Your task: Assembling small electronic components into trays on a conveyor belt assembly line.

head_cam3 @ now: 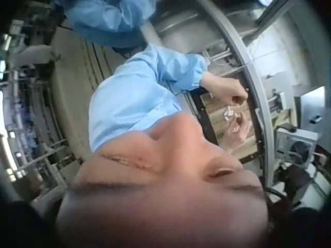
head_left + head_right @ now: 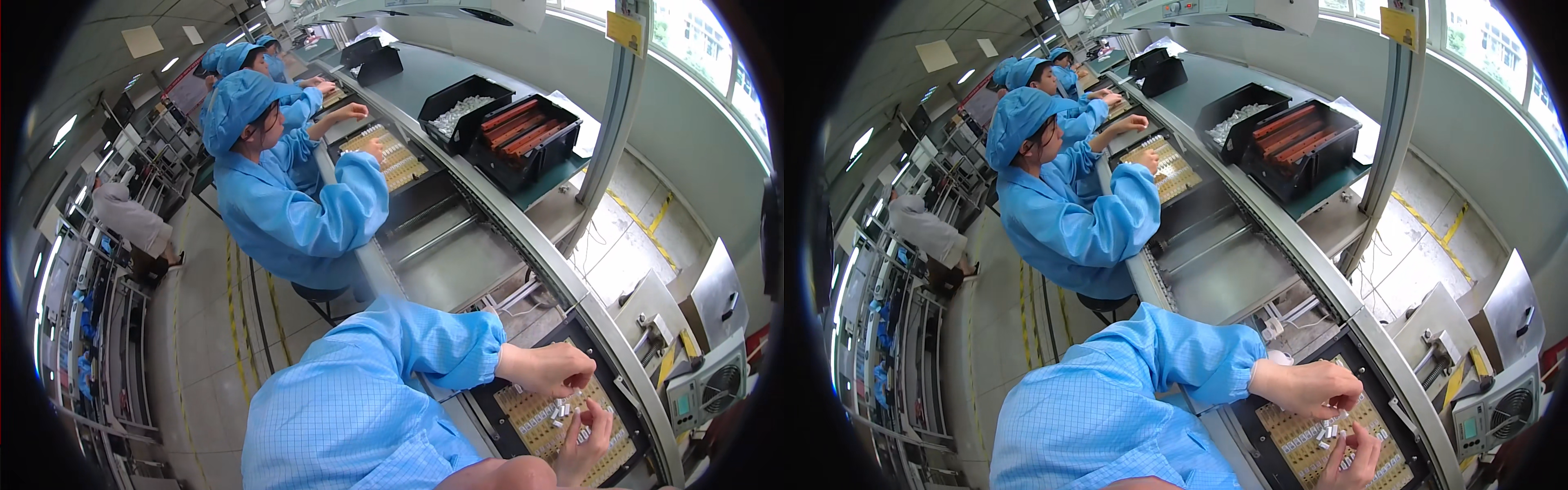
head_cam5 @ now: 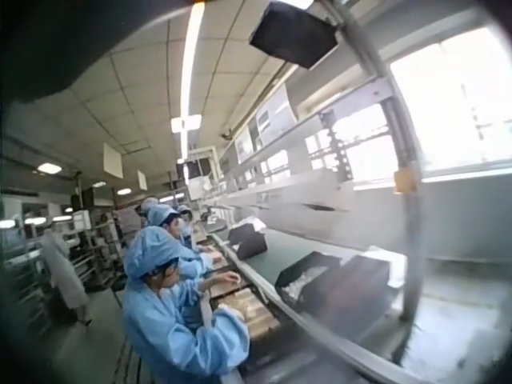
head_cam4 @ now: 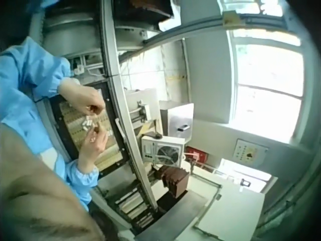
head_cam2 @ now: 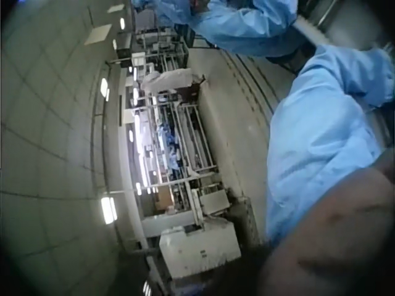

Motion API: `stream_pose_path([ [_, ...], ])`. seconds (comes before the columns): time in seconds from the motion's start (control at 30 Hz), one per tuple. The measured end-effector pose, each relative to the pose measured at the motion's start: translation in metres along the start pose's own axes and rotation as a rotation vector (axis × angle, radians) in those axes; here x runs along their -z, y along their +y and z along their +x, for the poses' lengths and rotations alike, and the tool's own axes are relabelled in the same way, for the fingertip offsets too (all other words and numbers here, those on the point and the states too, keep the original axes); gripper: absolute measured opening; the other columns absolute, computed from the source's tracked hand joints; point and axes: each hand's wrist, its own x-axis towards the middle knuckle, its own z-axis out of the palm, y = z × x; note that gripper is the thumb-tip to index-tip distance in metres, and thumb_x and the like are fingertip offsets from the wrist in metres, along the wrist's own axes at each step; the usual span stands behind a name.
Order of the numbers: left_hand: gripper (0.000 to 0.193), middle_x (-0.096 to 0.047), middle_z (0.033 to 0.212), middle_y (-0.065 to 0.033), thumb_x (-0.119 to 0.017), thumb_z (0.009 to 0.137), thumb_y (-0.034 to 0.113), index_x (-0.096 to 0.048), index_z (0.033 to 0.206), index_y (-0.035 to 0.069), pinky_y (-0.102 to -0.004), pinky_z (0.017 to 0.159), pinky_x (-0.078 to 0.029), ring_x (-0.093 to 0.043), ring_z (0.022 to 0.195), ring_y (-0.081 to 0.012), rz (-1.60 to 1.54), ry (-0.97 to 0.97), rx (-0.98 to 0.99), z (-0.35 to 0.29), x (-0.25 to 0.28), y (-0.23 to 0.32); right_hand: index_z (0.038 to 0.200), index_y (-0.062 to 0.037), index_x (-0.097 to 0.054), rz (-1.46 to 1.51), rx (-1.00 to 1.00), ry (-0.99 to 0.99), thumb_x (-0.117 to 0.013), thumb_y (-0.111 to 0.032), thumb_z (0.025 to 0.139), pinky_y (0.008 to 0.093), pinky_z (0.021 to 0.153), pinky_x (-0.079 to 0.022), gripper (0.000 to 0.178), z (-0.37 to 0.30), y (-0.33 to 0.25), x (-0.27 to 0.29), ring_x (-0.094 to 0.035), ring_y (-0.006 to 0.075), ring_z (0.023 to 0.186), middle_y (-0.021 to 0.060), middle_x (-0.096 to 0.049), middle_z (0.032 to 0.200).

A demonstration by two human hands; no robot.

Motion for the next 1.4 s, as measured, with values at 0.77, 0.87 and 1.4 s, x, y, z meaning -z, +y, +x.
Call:
stream_pose_path([
  [0.77,0.017,-0.06,0.082,-0.0113,-0.068,0.077,0.005,-0.054,0.086,0.003,-0.0402,0.066,-0.048,-0.06,0.074,-0.0316,-0.043,0.04,-0.138,-0.009,0.01,0.005,0.105,-0.0027,-0.068,0.111,0.162,-0.009,-0.071,0.006,0.081,0.0327,0.075,-0.052,0.025,-0.024,0.075,-0.011,-0.062,0.0241,0.083,0.0135,-0.062,0.094],
  [0.87,0.017,-0.06,0.082,-0.0116,-0.068,0.077,0.005,-0.053,0.085,0.003,-0.0405,0.066,-0.048,-0.06,0.075,-0.0317,-0.038,-0.006,-0.072,-0.01,0.01,0.007,0.104,-0.0022,-0.067,0.162,0.164,0.03,-0.071,0.014,0.078,0.0256,0.069,-0.054,0.03,-0.03,0.08,-0.016,-0.063,0.0173,0.077,0.0125,-0.061,0.094],
  [1.4,0.005,-0.065,0.082,-0.0101,-0.069,0.076,0.002,-0.067,0.08,0.003,-0.0357,0.068,-0.052,-0.065,0.076,-0.0276,-0.099,0.14,-0.185,0.007,0.003,-0.001,0.106,-0.0024,-0.071,-0.056,0.234,0.056,-0.072,-0.002,0.087,0.0395,0.08,-0.052,0.02,0.0,-0.006,0.02,-0.065,0.0315,0.09,0.0162,-0.068,0.096],
])
